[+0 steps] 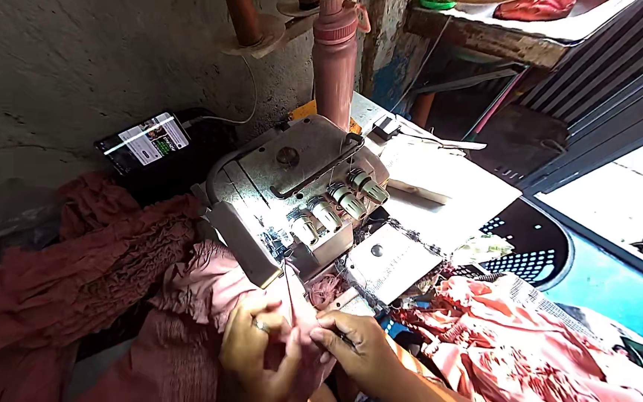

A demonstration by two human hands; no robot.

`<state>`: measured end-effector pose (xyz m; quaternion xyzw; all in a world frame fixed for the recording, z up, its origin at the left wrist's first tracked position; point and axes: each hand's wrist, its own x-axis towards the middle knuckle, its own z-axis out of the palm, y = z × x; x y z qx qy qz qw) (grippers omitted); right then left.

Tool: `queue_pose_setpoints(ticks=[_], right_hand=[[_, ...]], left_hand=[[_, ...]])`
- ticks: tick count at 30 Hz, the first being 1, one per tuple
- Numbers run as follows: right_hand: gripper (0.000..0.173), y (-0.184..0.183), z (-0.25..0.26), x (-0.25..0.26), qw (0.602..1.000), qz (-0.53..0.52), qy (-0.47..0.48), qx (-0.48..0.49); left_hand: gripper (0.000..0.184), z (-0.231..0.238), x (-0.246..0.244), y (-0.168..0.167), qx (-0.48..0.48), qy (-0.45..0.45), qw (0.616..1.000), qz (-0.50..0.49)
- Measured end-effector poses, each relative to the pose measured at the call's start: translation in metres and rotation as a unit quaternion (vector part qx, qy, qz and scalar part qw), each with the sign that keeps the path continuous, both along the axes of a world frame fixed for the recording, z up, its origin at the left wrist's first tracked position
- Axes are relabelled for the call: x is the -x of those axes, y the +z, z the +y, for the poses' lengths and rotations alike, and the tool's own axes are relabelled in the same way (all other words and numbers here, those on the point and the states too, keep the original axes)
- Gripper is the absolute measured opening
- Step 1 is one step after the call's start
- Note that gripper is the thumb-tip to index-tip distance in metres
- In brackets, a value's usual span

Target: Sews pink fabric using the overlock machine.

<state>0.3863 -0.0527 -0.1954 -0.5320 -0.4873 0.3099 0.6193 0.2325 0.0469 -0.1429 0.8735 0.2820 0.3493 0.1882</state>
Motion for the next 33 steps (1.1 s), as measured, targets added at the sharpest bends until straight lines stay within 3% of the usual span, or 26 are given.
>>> queue_pose_setpoints(ticks=[6,9,14,18,22,26,33], right_hand=[[0.022,-0.002,-0.012,-0.005,0.999,-0.026,-0.011,-0.026],[0.019,-0.003,-0.013,-0.006,0.999,-0.024,-0.002,-0.029],[0.016,-0.005,-0.011,-0.006,0.999,-0.017,0.003,-0.038],[0.016,-0.003,-0.015,-0.004,0.999,-0.012,0.007,-0.048],[0.013,-0.007,-0.02,-0.006,0.998,-0.022,0.002,-0.052],[0.013,-0.012,-0.024,-0.006,0.998,-0.033,0.005,-0.048],[0.017,-0.013,-0.022,-0.008,0.997,-0.03,0.026,-0.062]], left_hand=[[0.02,-0.044,0.009,-0.007,-0.139,0.163,0.967,0.139],[0.013,-0.05,0.019,-0.013,-0.153,0.196,0.961,0.122],[0.017,-0.044,0.02,0.008,-0.176,0.155,0.969,0.071],[0.017,-0.057,0.008,0.028,-0.191,0.102,0.971,0.105],[0.016,-0.075,0.001,0.007,-0.15,0.125,0.968,0.155],[0.017,-0.082,0.001,-0.008,-0.113,0.153,0.974,0.127],[0.017,-0.085,-0.008,-0.019,-0.141,0.183,0.967,0.11]])
